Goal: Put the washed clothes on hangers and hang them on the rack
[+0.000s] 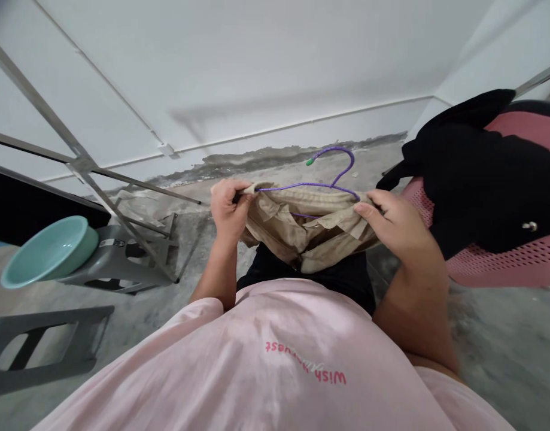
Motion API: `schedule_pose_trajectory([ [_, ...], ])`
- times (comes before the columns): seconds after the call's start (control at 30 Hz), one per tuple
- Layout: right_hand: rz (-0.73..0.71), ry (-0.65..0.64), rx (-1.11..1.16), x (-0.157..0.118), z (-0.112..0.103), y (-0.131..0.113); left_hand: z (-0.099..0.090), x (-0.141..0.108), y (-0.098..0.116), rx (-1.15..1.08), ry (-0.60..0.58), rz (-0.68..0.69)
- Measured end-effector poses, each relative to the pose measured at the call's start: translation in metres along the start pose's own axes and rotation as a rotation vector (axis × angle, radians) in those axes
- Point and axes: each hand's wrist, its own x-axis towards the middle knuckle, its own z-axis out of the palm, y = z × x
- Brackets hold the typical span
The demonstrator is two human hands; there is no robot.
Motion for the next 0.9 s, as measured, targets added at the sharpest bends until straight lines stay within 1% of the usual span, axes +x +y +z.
schedule_pose_trajectory([
  [0.03,0.014,0.006,0.012,0.0,0.002,0.0,0.0,0.0,-0.002,0.013,-0.017,0.001],
  [0.07,0.023,0.044,0.037,0.0,0.005,0.0,0.001,0.001,-0.003,0.031,-0.043,-0.006],
  [0.13,0.021,0.188,0.113,-0.001,0.013,0.001,0.002,0.0,-0.003,0.082,-0.114,-0.037],
  [0.2,-0.028,0.332,0.169,-0.001,0.021,0.002,0.005,-0.002,0.002,0.143,-0.183,-0.061],
  [0.3,-0.121,0.454,0.218,-0.001,0.03,0.001,0.011,-0.008,0.014,0.209,-0.226,-0.054],
  [0.37,-0.165,0.559,0.261,0.001,0.033,-0.002,0.017,-0.013,0.022,0.217,-0.217,-0.04],
  [0.47,-0.213,0.862,0.324,0.003,0.031,-0.009,0.023,-0.016,0.023,0.195,-0.145,-0.043],
  [0.5,-0.224,0.949,0.339,0.003,0.03,-0.012,0.024,-0.016,0.021,0.18,-0.11,-0.044],
  [0.53,-0.242,0.995,0.354,0.002,0.028,-0.017,0.024,-0.015,0.018,0.165,-0.074,-0.039],
  [0.57,-0.281,0.99,0.373,0.0,0.025,-0.021,0.024,-0.015,0.016,0.152,-0.037,-0.03],
  [0.6,-0.339,0.936,0.39,-0.002,0.022,-0.026,0.022,-0.014,0.013,0.144,0.002,-0.02],
  [0.67,-0.478,0.761,0.387,-0.009,0.015,-0.033,0.018,-0.011,0.008,0.145,0.076,-0.017],
  [0.7,-0.515,0.689,0.364,-0.011,0.01,-0.035,0.015,-0.01,0.007,0.149,0.109,-0.023],
  [0.73,-0.512,0.638,0.315,-0.013,0.006,-0.034,0.012,-0.009,0.005,0.152,0.14,-0.03],
  [0.77,-0.472,0.602,0.238,-0.014,0.002,-0.032,0.009,-0.008,0.005,0.153,0.167,-0.033],
  [0.83,-0.355,0.507,0.049,-0.014,-0.005,-0.024,0.004,-0.007,0.003,0.15,0.209,-0.023],
  [0.9,-0.263,0.333,-0.077,-0.012,-0.007,-0.013,0.0,-0.007,0.003,0.142,0.243,0.006],
])
